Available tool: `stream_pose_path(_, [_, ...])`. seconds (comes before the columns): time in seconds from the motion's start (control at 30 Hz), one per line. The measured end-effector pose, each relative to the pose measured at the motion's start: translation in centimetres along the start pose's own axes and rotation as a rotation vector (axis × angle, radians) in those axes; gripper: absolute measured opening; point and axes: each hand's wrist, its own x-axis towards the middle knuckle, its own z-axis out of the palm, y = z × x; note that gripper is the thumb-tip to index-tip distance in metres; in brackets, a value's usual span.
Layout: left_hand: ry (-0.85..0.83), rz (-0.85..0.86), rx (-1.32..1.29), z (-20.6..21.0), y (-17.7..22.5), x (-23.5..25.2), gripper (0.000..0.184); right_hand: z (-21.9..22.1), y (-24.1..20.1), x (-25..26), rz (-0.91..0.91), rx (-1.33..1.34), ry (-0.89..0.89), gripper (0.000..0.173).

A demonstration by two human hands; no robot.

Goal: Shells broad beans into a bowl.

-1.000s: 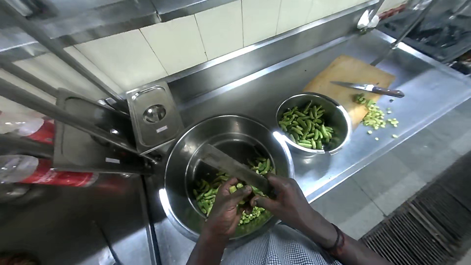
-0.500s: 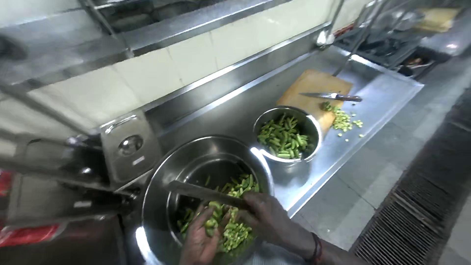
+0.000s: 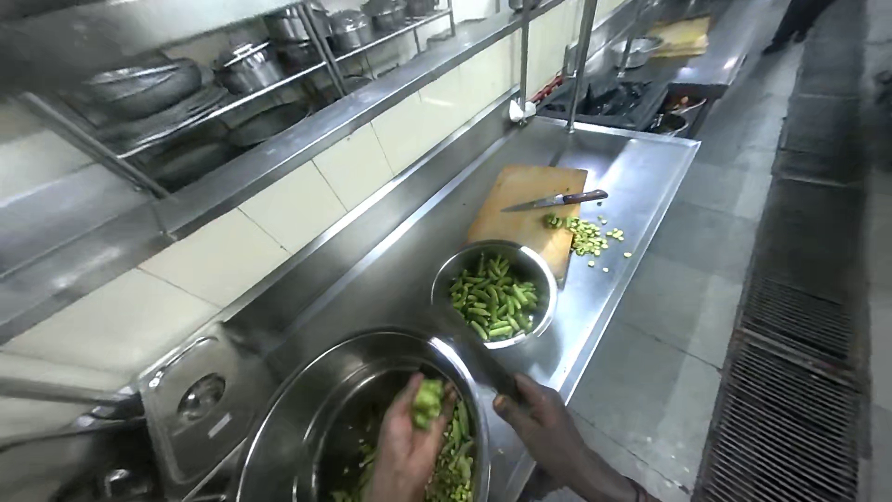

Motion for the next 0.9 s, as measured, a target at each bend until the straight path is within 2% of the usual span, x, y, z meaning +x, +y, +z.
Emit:
stream_pose_path(0.03, [-0.038, 0.051, 0.032, 2.4, 0.3, 1.0, 0.036, -0.6, 0.2, 0.0, 0.031, 0.024, 0.025, 0.039])
stream_pose_path(0.13, [-0.045, 0.105, 0.135, 7.7, 0.8, 3.6, 0.077, -2.3, 0.3, 0.0, 0.153, 0.082, 0.094, 0.038])
stream_pose_path(0.2, [-0.025, 0.107, 0.135, 9.1, 0.8, 4.9, 0.089, -3.1, 0.5, -0.1, 0.176, 0.11, 0.143, 0.037])
stream_pose_path(0.3, [-0.019, 0.101, 0.046, 8.6, 0.9, 5.4, 0.086, -4.0, 1.1, -0.2, 0.171, 0.147, 0.212, 0.036])
stream_pose_path(0.37, [-0.023, 0.047, -0.025, 7.5, 1.0, 5.2, 0.076, -4.3, 1.7, -0.2, 0.201, 0.182, 0.231, 0.035])
stream_pose_path(0.5, [-0.013, -0.015, 0.077, 6.2, 1.2, 4.8, 0.025, -3.7, 2.0, 0.1, 0.223, 0.251, 0.197, 0.033])
stream_pose_path(0.57, [-0.007, 0.0, 0.168, 6.2, 1.3, 4.1, 0.006, -3.3, 1.8, 0.2, 0.216, 0.266, 0.166, 0.035])
stream_pose_path(0.6, [-0.007, 0.035, 0.219, 6.5, 1.3, 3.7, 0.009, -3.2, 1.6, 0.3, 0.204, 0.261, 0.155, 0.037])
stream_pose_path(0.63, [-0.032, 0.072, 0.247, 6.8, 1.3, 3.5, 0.02, -3.1, 1.4, 0.3, 0.196, 0.255, 0.149, 0.039])
stream_pose_path(0.8, [-0.249, 0.177, 0.149, 8.0, 1.3, 6.1, 0.058, -3.1, 0.8, 0.1, 0.196, 0.257, 0.178, 0.035])
stream_pose_path(0.9, [-0.325, 0.21, 0.148, 6.1, 1.9, 6.5, 0.06, -3.6, 0.7, -0.5, 0.203, 0.251, 0.204, 0.029])
